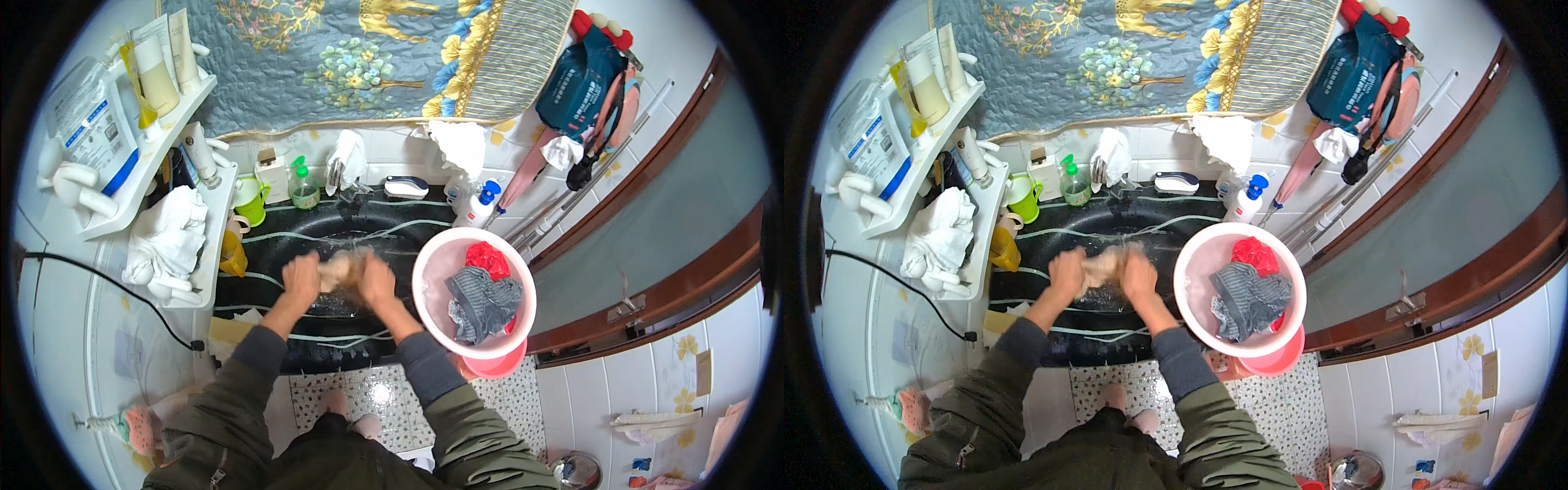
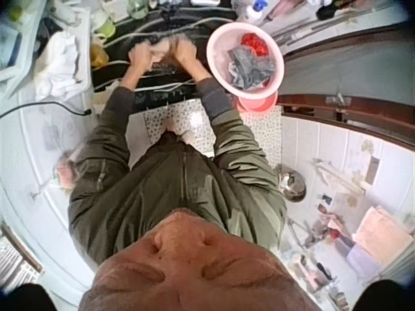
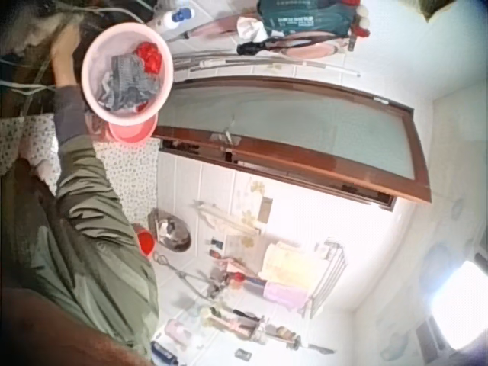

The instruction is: The person walks into the bathroom, washes a beige cloth by hand in a sink, wrings it out, and hangs it on a wall hook. They then use a squeegee to push water on the floor toward the drain and sit on a stool to wash clothes in a pink basin.

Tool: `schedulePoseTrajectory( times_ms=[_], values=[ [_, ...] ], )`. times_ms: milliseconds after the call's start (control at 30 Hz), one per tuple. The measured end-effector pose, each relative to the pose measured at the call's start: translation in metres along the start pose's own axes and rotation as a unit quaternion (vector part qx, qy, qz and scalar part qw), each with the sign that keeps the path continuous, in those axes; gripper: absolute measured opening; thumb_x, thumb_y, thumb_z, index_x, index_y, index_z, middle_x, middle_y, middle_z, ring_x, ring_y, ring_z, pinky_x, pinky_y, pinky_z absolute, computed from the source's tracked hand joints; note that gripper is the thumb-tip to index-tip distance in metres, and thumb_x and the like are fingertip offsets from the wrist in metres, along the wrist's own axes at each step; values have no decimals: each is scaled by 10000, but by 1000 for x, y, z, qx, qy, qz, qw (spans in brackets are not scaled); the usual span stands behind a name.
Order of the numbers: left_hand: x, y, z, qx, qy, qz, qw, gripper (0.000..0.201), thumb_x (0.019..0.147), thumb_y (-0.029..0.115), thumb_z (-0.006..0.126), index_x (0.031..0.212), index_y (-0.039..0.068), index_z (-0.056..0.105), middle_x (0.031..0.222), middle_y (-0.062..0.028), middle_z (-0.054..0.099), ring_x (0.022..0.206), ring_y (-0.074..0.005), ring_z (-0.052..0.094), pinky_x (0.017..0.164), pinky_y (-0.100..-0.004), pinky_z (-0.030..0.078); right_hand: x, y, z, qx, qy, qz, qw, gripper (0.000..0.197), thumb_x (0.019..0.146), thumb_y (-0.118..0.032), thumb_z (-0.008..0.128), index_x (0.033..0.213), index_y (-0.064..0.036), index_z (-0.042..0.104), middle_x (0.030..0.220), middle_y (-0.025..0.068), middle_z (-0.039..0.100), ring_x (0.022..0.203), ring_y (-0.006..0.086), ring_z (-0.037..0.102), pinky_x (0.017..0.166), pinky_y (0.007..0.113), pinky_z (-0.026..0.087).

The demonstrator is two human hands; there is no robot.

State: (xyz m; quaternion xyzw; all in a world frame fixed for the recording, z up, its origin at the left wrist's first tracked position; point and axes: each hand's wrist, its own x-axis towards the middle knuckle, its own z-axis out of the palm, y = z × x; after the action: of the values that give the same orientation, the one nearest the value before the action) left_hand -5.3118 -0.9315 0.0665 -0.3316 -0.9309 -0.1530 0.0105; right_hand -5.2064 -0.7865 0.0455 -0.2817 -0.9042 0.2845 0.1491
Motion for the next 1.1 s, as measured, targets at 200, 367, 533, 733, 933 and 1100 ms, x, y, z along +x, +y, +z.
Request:
schedulePoseTrajectory(
  times_ms=[200,367,533,733,933,1100],
  values=[
    [-26,-17,86,19,-179,9,984,336,878,101,479,1204,107,561,987,-190,684,917,-356,672,758,-455,532,-36,71,88,-148,-148,24,978,347,926,-352,504,1150,-94,565,1172,214,582,1051,388,599,883,492,468],
    [-7,-38,106,38,-194,33,980,347,882,132,485,1221,163,554,1007,-186,673,927,-357,659,786,-451,521,-11,44,86,-181,-245,34,952,295,930,-179,454,1171,-85,595,1119,158,652,1042,337,631,876,458,486],
    [16,-18,32,-238,-145,110,954,656,761,67,696,1367,204,485,925,-159,681,858,-277,671,729,-360,508,2,6,7,3,-28,-69,997,176,913,-175,513,1008,-74,620,953,181,634,918,388,610,744,456,493],
    [41,36,-92,-549,-164,123,810,294,874,104,567,1150,10,597,911,-5,611,817,-80,533,736,-263,453,11,-98,-116,197,138,-240,941,96,904,-101,578,950,-25,614,886,145,602,813,318,619,727,365,490],
    [43,89,-193,-575,-90,146,800,267,860,34,482,1096,16,605,979,-4,621,880,-72,576,788,-218,458,16,-89,-97,515,-12,-168,841,841,728,-165,810,1399,13,335,1302,163,495,1205,228,476,1025,333,374],
    [46,120,-235,-701,-50,158,693,249,871,-7,473,1098,12,575,980,-36,628,880,-103,612,780,-243,495,12,-23,-3,400,-65,-30,914,399,755,-108,703,1128,-16,596,985,105,679,925,229,637,827,344,477]
  ],
)
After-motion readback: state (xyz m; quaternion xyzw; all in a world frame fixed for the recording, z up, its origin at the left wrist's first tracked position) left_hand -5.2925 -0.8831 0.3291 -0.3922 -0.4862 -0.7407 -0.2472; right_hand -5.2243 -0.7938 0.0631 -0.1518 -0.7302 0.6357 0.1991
